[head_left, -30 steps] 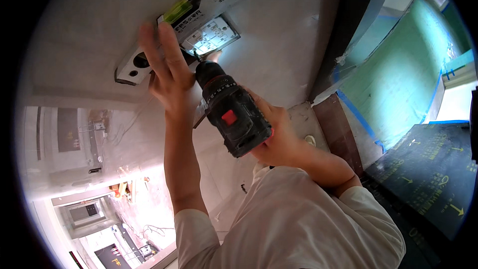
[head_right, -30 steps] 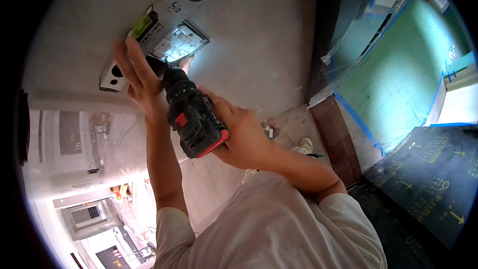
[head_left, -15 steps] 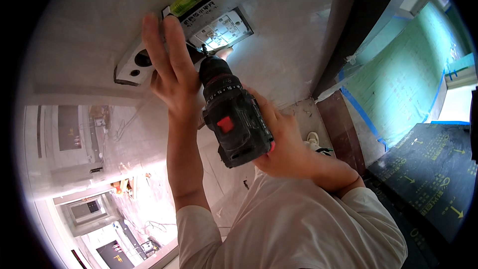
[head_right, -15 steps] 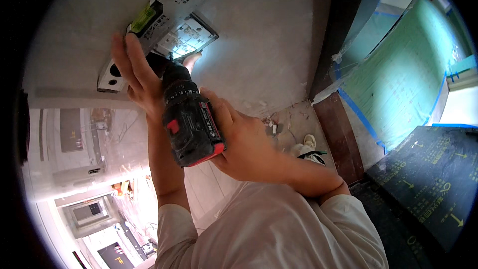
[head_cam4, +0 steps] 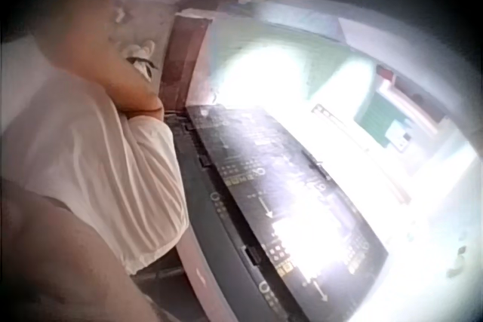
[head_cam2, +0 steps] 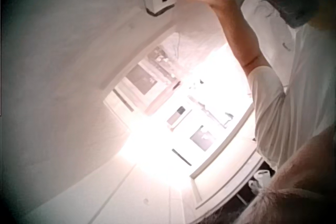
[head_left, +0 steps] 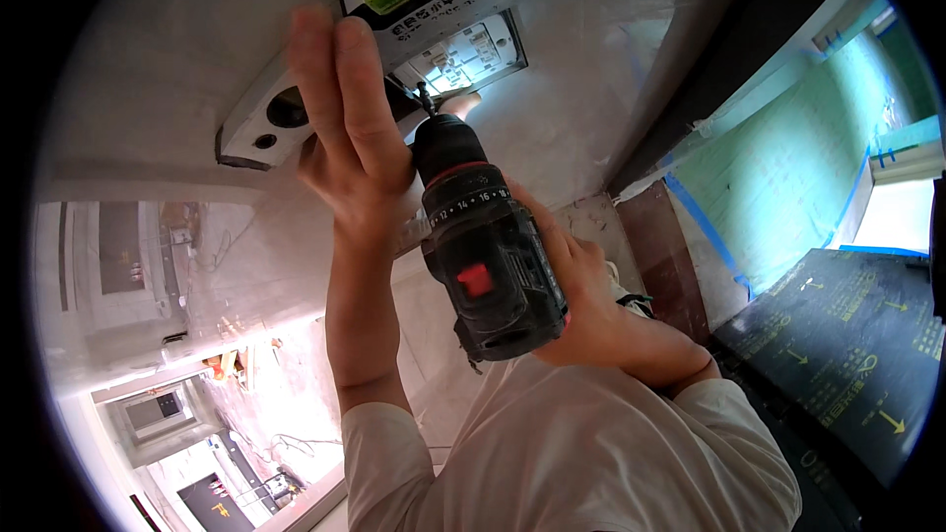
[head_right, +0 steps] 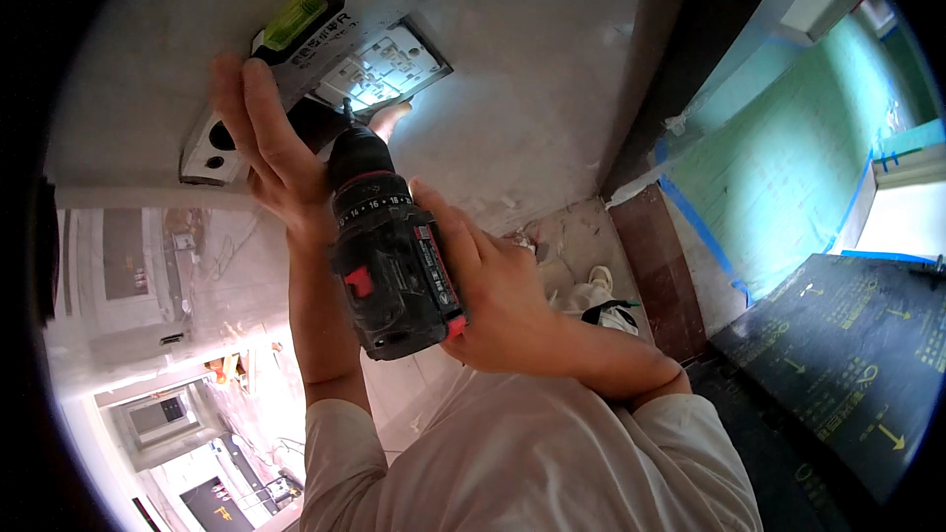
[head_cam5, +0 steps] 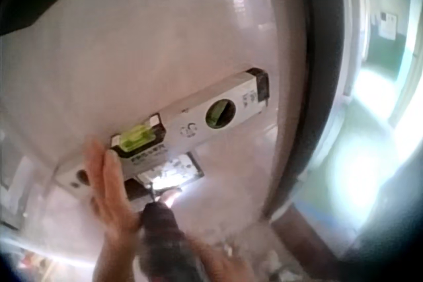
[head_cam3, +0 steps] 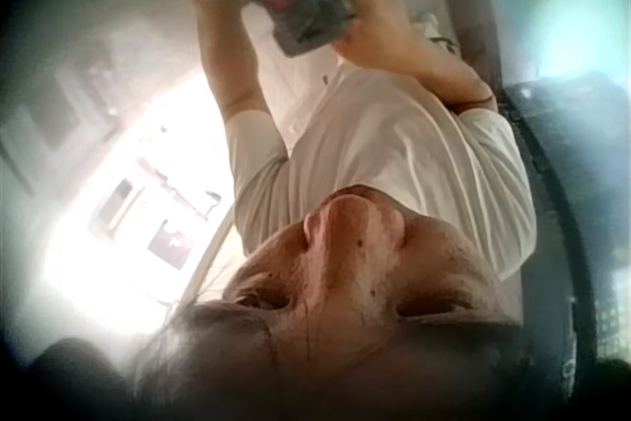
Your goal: The person installs electrical outlets into a wall box. They connect wires to the terminals, use a spirit level to ensure the outlet is straight, and secure it to the wall using a power drill. The person repeats this process for a second outlet adjacent to the first.
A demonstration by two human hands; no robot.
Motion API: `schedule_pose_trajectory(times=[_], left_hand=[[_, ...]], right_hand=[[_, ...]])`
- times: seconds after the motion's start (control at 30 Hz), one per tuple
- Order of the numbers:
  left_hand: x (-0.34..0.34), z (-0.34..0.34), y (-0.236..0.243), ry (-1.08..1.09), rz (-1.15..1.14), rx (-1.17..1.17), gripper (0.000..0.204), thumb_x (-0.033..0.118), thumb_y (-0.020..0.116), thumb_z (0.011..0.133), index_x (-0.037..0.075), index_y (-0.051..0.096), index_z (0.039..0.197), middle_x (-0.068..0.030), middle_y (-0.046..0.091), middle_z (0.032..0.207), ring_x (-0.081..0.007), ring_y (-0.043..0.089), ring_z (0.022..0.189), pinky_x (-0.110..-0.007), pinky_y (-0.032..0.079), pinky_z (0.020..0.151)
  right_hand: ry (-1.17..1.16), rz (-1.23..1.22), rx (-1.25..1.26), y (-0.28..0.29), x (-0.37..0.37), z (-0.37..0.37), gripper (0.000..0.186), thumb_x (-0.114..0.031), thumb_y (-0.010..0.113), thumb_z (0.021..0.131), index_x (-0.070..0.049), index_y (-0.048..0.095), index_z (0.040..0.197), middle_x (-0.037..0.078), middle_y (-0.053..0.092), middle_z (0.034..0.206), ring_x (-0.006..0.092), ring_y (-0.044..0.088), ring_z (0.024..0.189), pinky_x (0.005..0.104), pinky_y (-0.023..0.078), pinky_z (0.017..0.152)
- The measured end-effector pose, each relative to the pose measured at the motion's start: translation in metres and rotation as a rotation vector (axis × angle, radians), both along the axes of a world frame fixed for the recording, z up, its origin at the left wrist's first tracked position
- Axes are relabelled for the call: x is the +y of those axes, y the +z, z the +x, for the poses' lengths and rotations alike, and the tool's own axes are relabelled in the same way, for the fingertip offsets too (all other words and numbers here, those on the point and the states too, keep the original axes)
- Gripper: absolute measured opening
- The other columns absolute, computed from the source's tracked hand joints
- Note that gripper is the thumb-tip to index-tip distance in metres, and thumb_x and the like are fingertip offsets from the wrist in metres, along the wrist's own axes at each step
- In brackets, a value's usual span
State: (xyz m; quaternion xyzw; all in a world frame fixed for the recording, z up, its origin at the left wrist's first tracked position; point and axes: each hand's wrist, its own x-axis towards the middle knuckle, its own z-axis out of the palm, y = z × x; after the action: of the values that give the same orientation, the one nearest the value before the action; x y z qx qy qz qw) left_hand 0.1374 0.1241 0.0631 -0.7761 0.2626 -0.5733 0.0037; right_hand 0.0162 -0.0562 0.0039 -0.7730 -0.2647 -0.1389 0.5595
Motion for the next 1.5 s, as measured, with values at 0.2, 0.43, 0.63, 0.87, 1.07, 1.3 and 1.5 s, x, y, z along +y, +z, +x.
schedule_pose_trajectory(times=[0.2, 0.43, 0.63, 0.87, 1.07, 1.3, 1.5], left_hand=[[0.0, 0.01, -0.001, -0.019, -0.008, -0.119, 0.074, 0.035, 0.08, 0.09, -0.002, 0.048, 0.146, -0.0313, 0.055, 0.145, -0.0419, 0.068, 0.12, -0.036, 0.067, 0.075], [-0.001, 0.01, 0.0, -0.03, -0.006, -0.175, 0.054, 0.001, 0.069, 0.091, -0.004, 0.054, 0.142, -0.0312, 0.057, 0.145, -0.0393, 0.072, 0.115, -0.03, 0.065, 0.065], [-0.001, 0.004, -0.002, 0.032, -0.004, -0.122, 0.056, -0.005, 0.064, 0.089, -0.003, 0.054, 0.143, -0.0295, 0.056, 0.149, -0.0372, 0.073, 0.113, -0.028, 0.064, 0.061], [-0.009, -0.003, -0.001, 0.045, -0.032, -0.033, 0.081, 0.012, 0.087, 0.073, 0.0, 0.052, 0.146, -0.0275, 0.054, 0.151, -0.0344, 0.072, 0.116, -0.03, 0.065, 0.067], [-0.003, -0.008, 0.001, 0.04, -0.005, 0.005, 0.114, 0.031, 0.101, 0.051, -0.001, 0.049, 0.148, -0.0277, 0.051, 0.153, -0.0345, 0.072, 0.116, -0.031, 0.065, 0.068], [-0.006, -0.008, 0.001, 0.021, 0.01, -0.003, 0.111, 0.035, 0.099, 0.058, -0.005, 0.048, 0.148, -0.0314, 0.051, 0.151, -0.0376, 0.07, 0.116, -0.033, 0.065, 0.069], [-0.004, -0.008, 0.006, 0.062, 0.072, -0.023, 0.109, 0.044, 0.095, 0.067, -0.008, 0.044, 0.148, -0.0337, 0.051, 0.149, -0.0411, 0.067, 0.123, -0.033, 0.066, 0.069]], right_hand=[[0.042, 0.01, 0.043, 0.003, -0.001, -0.001, 0.088, -0.011, 0.082, 0.078, 0.01, 0.04, 0.152, 0.026, 0.052, 0.148, 0.0378, 0.074, 0.102, 0.0402, 0.06, 0.075], [-0.015, 0.058, 0.055, 0.001, 0.005, -0.002, 0.097, -0.014, 0.082, 0.076, 0.005, 0.032, 0.157, 0.024, 0.066, 0.124, 0.0393, 0.073, 0.092, 0.0428, 0.059, 0.073], [-0.048, 0.064, -0.011, -0.001, 0.005, -0.004, 0.096, -0.017, 0.083, 0.079, 0.002, 0.032, 0.157, 0.022, 0.066, 0.127, 0.0427, 0.073, 0.093, 0.0461, 0.059, 0.075], [0.081, 0.358, 0.189, -0.024, -0.004, -0.008, 0.088, -0.011, 0.082, 0.079, 0.001, 0.039, 0.155, 0.022, 0.07, 0.125, 0.0386, 0.075, 0.101, 0.0399, 0.06, 0.085], [0.013, 0.115, 0.057, -0.014, -0.041, -0.003, 0.071, -0.005, 0.08, 0.079, 0.0, 0.053, 0.145, 0.016, 0.073, 0.113, 0.0287, 0.075, 0.092, 0.0345, 0.057, 0.083], [0.055, 0.303, 0.142, -0.018, -0.046, 0.013, 0.062, -0.005, 0.079, 0.079, 0.0, 0.058, 0.137, 0.016, 0.072, 0.113, 0.0337, 0.073, 0.084, 0.0354, 0.058, 0.077], [-0.015, 0.073, -0.02, -0.02, -0.05, 0.02, 0.068, -0.006, 0.08, 0.078, 0.001, 0.056, 0.141, 0.018, 0.072, 0.118, 0.0356, 0.075, 0.09, 0.0356, 0.059, 0.08]])
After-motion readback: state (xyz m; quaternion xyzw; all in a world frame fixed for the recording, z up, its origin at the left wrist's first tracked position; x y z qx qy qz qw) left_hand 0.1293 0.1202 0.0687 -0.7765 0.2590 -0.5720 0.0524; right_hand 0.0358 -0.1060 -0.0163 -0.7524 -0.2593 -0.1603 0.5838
